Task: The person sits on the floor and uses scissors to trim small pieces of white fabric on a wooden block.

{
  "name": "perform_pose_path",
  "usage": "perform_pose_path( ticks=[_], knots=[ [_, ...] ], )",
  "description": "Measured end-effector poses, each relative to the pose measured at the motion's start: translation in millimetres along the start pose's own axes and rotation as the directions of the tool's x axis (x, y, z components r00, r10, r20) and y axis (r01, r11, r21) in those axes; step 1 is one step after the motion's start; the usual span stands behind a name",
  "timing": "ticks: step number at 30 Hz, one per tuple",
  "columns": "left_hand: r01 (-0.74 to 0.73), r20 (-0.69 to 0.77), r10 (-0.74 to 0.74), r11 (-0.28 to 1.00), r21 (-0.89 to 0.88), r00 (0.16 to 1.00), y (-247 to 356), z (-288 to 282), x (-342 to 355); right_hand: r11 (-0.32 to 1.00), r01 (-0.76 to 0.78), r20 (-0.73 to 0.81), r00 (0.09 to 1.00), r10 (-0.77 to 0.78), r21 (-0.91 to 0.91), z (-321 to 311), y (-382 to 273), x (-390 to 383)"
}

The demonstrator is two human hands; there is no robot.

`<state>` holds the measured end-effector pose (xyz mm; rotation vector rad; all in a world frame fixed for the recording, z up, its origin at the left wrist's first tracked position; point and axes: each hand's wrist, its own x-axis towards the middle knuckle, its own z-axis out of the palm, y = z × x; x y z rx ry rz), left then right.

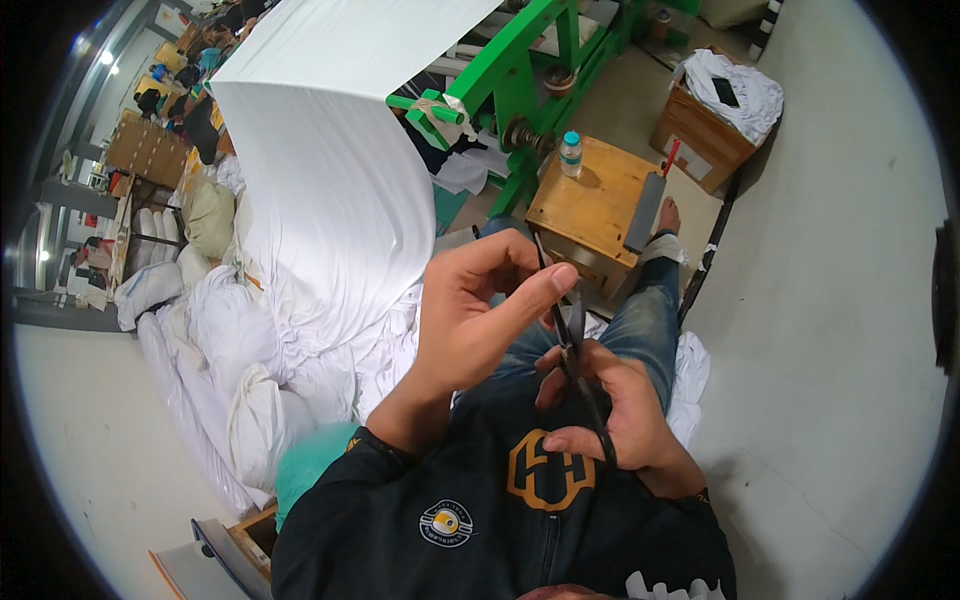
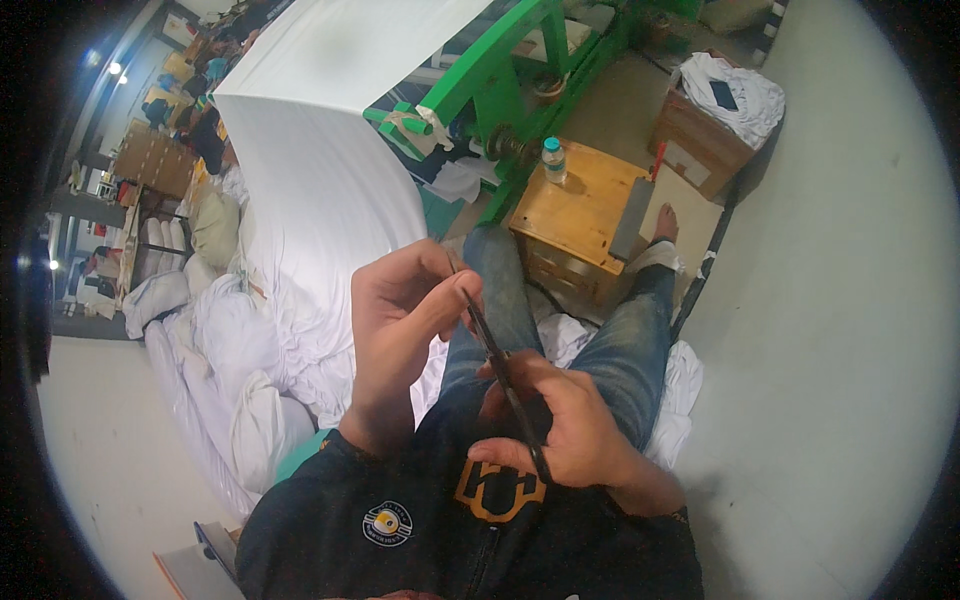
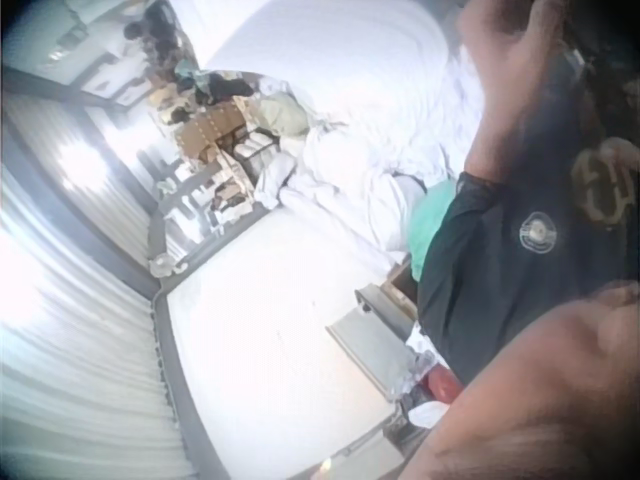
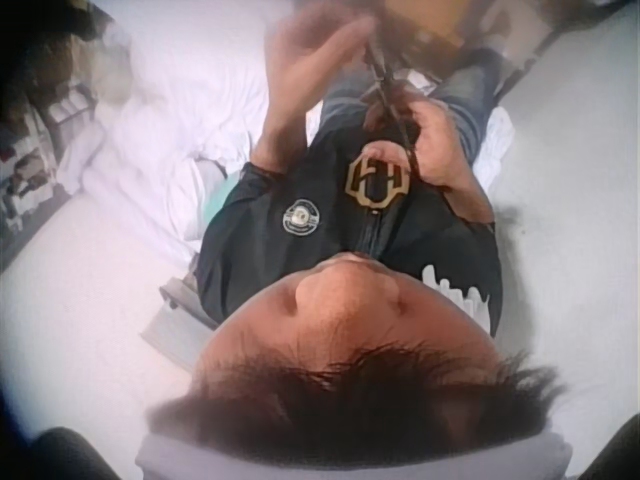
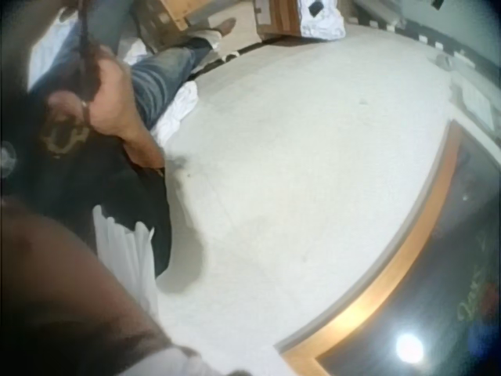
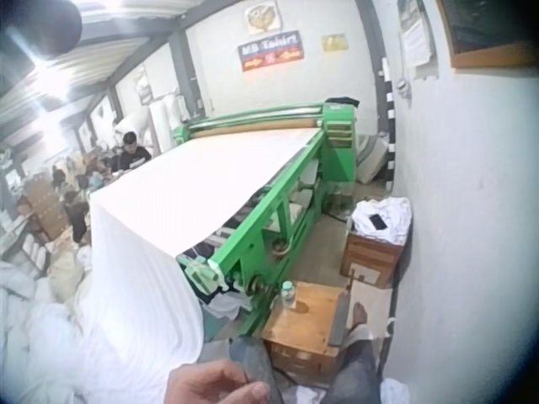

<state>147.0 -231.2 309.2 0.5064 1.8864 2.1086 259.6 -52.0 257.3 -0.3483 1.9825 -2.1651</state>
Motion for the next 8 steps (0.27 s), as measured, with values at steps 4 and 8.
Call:
perform_pose_path(
  ticks=[4,8],
  knots=[
    [0.009,0.011,-0.011,0.990,0.140,1.000,-5.1,-9.9,3.7,0.995,-0.037,-0.020,0.999,0.035,-0.088,-0.8,6.6,1.1],
    [0.083,0.034,-0.084,0.996,0.014,0.996,-5.0,-16.9,4.1,0.995,-0.015,0.003,1.000,0.016,-0.097,-6.6,10.4,4.9]
  ],
)
